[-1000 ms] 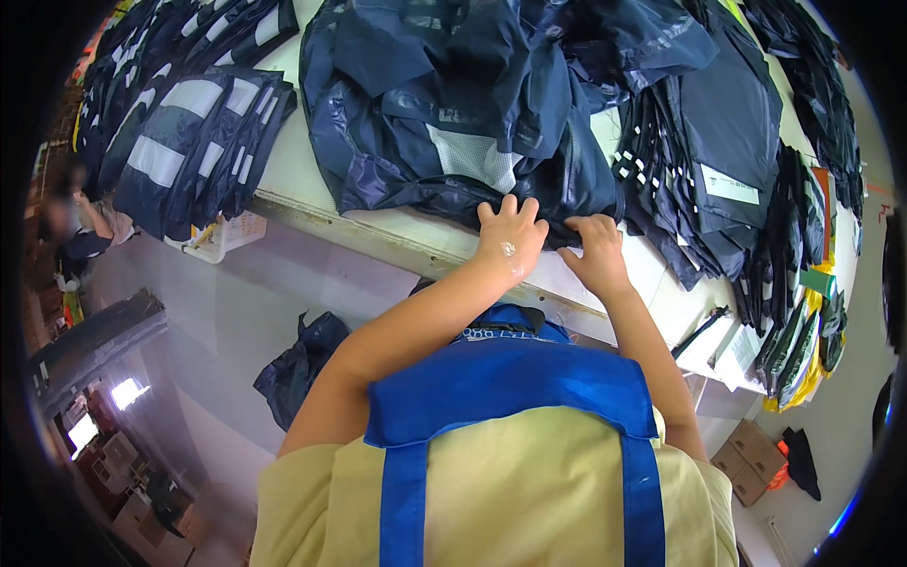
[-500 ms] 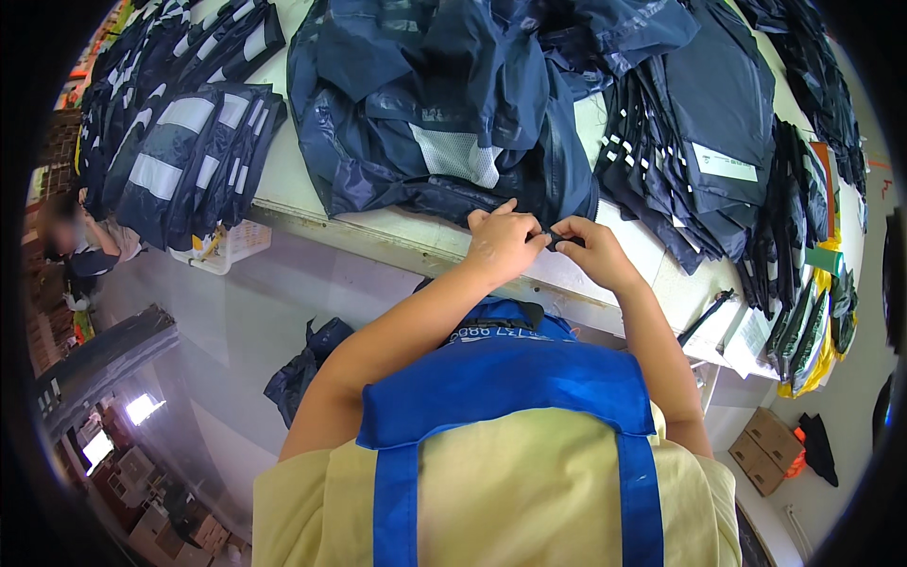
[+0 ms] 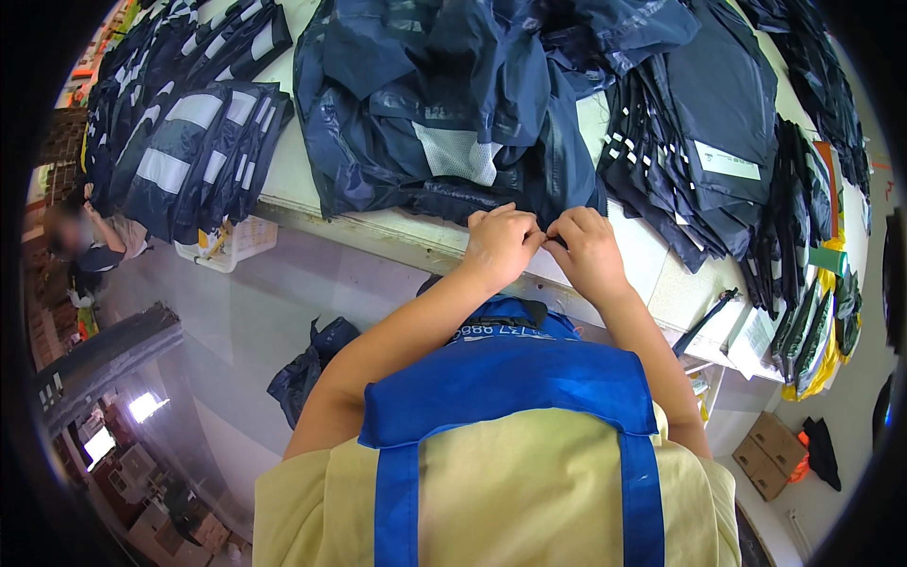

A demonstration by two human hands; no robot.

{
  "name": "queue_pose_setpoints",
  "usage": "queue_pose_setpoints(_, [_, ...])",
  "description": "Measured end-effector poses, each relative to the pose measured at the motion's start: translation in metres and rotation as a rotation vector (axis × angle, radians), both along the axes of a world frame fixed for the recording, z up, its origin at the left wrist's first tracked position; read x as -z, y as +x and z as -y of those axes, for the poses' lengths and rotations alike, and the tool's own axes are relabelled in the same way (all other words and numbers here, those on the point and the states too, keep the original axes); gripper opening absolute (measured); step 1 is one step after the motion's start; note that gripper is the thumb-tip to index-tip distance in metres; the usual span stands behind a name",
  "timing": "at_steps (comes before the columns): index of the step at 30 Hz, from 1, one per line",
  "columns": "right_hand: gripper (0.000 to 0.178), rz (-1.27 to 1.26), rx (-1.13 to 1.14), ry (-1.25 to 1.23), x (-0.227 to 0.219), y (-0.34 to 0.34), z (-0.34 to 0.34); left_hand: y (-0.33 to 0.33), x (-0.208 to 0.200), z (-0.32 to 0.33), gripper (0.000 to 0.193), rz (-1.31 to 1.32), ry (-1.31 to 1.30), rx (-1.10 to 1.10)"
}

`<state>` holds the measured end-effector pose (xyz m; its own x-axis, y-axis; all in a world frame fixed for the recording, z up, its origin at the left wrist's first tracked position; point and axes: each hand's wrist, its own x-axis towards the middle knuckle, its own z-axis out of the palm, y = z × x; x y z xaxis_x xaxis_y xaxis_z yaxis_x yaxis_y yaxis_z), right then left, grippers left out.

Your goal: The person folds dark-colored jackets with reflective stripes on a white table. They smooth the fabric, fold the sleeves inward, fold the body in half, and place the finished jacket into a small black pouch before stacking it with others.

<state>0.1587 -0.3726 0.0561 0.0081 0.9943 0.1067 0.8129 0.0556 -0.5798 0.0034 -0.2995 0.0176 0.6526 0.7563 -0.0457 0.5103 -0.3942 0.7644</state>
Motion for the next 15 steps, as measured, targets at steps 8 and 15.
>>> queue_pose_setpoints(8, [0.012, 0.077, 0.007, 0.087, 0.008, 0.002, 0.011, -0.016, -0.027, -0.001, 0.009, -0.026, 0.339, -0.173])
queue_pose_setpoints(15, [0.014, 0.088, 0.002, 0.134, -0.015, -0.008, -0.001, -0.023, -0.038, -0.003, 0.008, 0.006, 0.319, -0.156])
